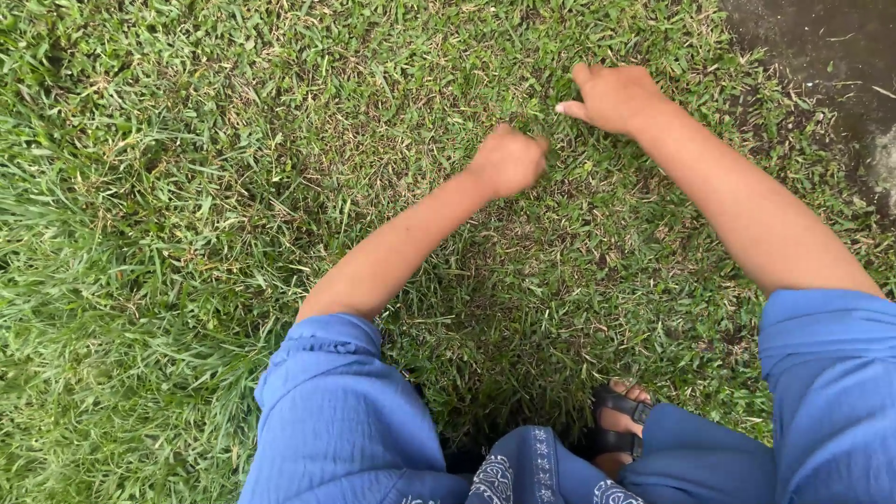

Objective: The person is manually pulling weeds from a grassy lawn area.

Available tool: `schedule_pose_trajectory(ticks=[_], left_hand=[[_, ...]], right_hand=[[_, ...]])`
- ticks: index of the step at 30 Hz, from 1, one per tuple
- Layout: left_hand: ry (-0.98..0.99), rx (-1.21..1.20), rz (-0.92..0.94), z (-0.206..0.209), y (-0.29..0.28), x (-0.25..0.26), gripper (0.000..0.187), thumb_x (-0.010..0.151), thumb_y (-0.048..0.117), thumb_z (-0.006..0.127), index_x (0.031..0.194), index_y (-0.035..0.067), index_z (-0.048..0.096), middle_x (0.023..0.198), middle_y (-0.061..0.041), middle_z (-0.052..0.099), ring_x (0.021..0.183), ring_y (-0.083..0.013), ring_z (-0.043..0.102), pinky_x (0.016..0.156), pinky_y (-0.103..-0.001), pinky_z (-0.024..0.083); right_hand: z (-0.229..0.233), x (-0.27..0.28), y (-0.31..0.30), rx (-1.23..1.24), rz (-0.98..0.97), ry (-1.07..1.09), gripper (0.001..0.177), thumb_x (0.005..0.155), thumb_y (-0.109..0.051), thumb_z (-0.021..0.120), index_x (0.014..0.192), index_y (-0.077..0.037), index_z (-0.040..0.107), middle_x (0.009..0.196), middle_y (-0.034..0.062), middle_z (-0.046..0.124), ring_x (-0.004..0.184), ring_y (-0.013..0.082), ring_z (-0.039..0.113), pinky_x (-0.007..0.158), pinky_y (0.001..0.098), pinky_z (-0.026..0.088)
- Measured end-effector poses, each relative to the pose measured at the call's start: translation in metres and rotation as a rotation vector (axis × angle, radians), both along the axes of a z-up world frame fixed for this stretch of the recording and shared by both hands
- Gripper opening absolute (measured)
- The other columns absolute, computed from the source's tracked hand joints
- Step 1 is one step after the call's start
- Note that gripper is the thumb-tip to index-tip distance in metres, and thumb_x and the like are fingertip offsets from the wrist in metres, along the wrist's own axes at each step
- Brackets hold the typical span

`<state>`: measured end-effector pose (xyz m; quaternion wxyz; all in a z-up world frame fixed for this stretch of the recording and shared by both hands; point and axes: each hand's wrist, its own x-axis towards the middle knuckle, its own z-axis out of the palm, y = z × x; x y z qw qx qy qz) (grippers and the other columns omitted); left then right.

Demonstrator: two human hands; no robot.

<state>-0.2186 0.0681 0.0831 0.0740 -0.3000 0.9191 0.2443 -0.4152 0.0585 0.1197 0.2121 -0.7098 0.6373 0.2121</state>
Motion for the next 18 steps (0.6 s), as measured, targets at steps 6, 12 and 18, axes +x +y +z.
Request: schedule_pose_trajectory(ticks=[6, 12, 18], left_hand=[[-0.135, 0.368, -0.283, 0.045, 0.065, 0.008, 0.016, 0.1, 0.004, 0.051, 0.105, 0.013, 0.063, 0.06, -0.001, 0.034, 0.062, -0.0136, 0.051, 0.105, -0.041, 0.047], [0.108, -0.251, 0.21, -0.02, -0.042, 0.011, 0.046, 0.108, 0.041, 0.029, 0.102, 0.008, 0.061, 0.067, 0.0, 0.061, 0.057, -0.0172, 0.062, 0.055, -0.033, 0.059], [-0.225, -0.369, 0.107, -0.063, -0.062, -0.031, 0.065, 0.101, 0.07, 0.031, 0.095, 0.011, 0.06, 0.065, 0.002, 0.053, 0.055, -0.0107, 0.054, 0.055, -0.029, 0.048]], right_hand=[[-0.011, 0.01, 0.004, 0.067, 0.025, -0.015, 0.025, 0.108, -0.017, 0.039, 0.097, -0.003, 0.056, 0.061, 0.0006, 0.044, 0.055, 0.0145, 0.05, 0.06, 0.032, 0.059], [-0.011, 0.028, 0.033, 0.026, -0.131, -0.219, 0.022, 0.107, -0.012, 0.039, 0.093, -0.002, 0.055, 0.068, 0.0044, 0.052, 0.053, 0.0171, 0.05, 0.044, 0.0273, 0.05], [0.036, 0.055, 0.048, 0.259, -0.063, -0.239, 0.032, 0.107, -0.022, 0.038, 0.082, -0.007, 0.053, 0.068, 0.0059, 0.054, 0.06, 0.0178, 0.052, 0.064, 0.0343, 0.056]])
